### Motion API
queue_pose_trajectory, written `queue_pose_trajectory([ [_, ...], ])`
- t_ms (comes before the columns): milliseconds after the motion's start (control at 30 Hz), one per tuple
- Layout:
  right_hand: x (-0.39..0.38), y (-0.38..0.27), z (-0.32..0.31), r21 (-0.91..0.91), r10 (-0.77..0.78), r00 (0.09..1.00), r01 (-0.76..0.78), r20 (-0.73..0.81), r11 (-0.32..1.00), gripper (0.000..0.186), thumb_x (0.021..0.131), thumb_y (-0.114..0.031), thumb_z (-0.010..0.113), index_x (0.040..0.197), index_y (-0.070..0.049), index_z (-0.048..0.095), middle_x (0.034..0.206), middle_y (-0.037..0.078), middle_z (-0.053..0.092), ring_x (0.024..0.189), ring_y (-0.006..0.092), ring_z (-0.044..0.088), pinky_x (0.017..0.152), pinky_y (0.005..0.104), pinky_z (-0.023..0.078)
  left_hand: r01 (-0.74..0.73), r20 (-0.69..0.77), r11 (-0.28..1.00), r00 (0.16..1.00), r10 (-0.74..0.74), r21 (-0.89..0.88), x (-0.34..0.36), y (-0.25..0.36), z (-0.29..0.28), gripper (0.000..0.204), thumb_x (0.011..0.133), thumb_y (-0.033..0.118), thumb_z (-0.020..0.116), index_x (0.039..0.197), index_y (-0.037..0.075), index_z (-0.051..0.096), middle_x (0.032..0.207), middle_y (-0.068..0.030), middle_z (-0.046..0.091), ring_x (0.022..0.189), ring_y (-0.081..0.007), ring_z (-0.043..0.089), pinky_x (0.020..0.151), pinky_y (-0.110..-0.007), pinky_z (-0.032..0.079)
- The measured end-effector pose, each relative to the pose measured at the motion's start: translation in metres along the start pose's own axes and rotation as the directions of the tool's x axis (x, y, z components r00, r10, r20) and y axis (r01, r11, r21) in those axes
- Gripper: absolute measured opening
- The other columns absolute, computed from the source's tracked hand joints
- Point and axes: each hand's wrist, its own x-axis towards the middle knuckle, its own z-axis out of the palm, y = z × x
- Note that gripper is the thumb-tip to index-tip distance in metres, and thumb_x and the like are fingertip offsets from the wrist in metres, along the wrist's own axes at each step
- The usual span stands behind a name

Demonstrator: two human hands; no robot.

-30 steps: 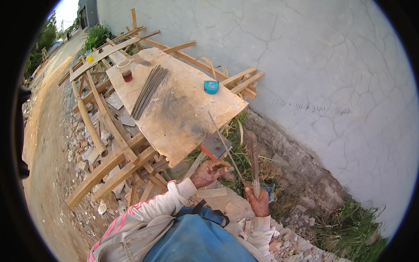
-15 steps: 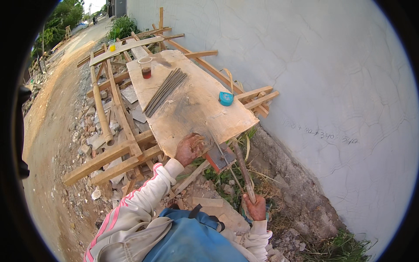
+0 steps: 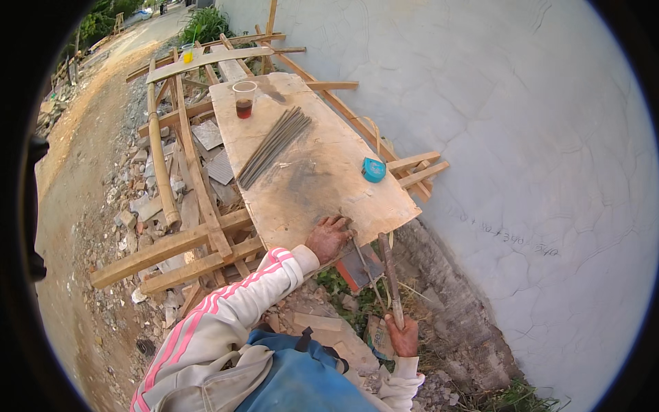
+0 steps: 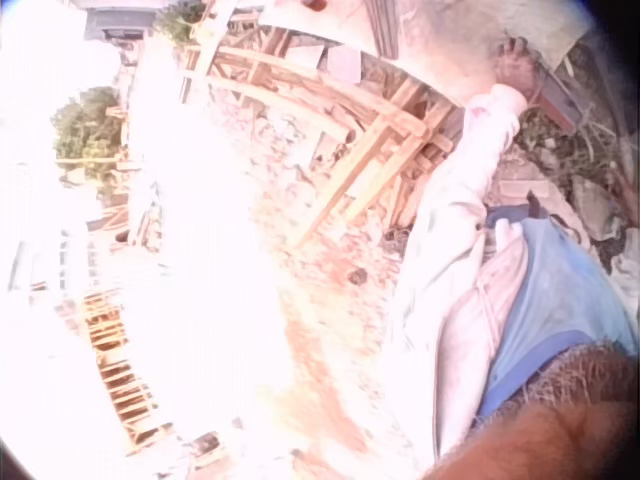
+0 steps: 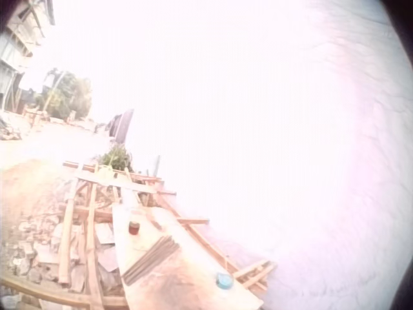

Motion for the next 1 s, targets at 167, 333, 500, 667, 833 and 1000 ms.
queue_pose_trajectory([
  [167,-0.002,-0.009,-0.002,-0.026,0.042,0.999,-0.042,-0.005,0.999,0.027,0.092,-0.023,0.072,0.1,0.003,0.072,0.067,-0.001,0.059,0.058,0.009,0.05,0.053,0.0293,0.04,0.038,-0.005,0.998,0.999,-0.038,-0.044,-0.002,0.001,-0.001,0.029,0.086,0.019,0.063,0.114,0.015,0.07,0.135,-0.0113,0.055,0.128,-0.0308,0.049,0.11,-0.045,0.037],
  [333,-0.005,-0.018,0.0,0.012,0.112,0.994,-0.112,-0.008,0.994,0.026,0.093,-0.02,0.072,0.105,0.003,0.071,0.067,-0.002,0.057,0.056,0.008,0.048,0.051,0.0269,0.038,0.061,0.023,0.992,0.998,-0.059,-0.107,0.0,-0.001,0.001,0.031,0.086,0.017,0.062,0.115,0.012,0.069,0.137,-0.0147,0.053,0.129,-0.0331,0.047,0.112,-0.046,0.033],
  [500,-0.008,-0.021,0.005,0.048,0.077,0.997,-0.076,-0.017,0.996,0.026,0.093,-0.02,0.072,0.106,0.003,0.071,0.066,-0.003,0.056,0.057,0.0074,0.049,0.051,0.0263,0.039,0.065,0.026,0.988,0.998,-0.062,-0.139,0.002,-0.002,0.003,0.03,0.085,0.018,0.063,0.114,0.011,0.069,0.136,-0.0155,0.052,0.129,-0.0338,0.047,0.112,-0.045,0.035],
  [667,-0.017,-0.025,0.011,0.021,0.085,0.994,-0.084,-0.061,0.996,0.025,0.094,-0.021,0.072,0.103,0.002,0.071,0.066,-0.004,0.055,0.058,0.0074,0.049,0.052,0.026,0.039,0.072,0.081,0.993,0.995,-0.065,-0.091,0.009,-0.001,0.0,0.024,0.087,0.02,0.065,0.108,0.011,0.07,0.134,-0.0137,0.053,0.128,-0.0337,0.048,0.108,-0.044,0.042],
  [833,-0.018,-0.03,0.014,-0.003,0.098,0.994,-0.098,-0.056,0.995,0.024,0.093,-0.024,0.072,0.098,0.0,0.07,0.067,-0.004,0.055,0.059,0.0068,0.049,0.053,0.0259,0.039,0.104,0.084,0.981,0.992,-0.091,-0.166,0.011,0.0,-0.007,0.023,0.086,0.013,0.064,0.107,0.01,0.072,0.135,-0.0133,0.054,0.129,-0.0363,0.049,0.106,-0.045,0.046],
  [1000,-0.021,-0.024,-0.005,0.014,0.046,0.995,-0.045,-0.086,0.999,0.028,0.093,-0.027,0.074,0.096,0.0,0.069,0.067,-0.002,0.056,0.061,0.0097,0.048,0.057,0.029,0.041,0.071,0.055,0.984,0.997,-0.063,-0.165,0.01,-0.001,-0.005,0.026,0.084,0.011,0.065,0.109,0.01,0.072,0.134,-0.0141,0.055,0.127,-0.0356,0.051,0.105,-0.043,0.047],
])
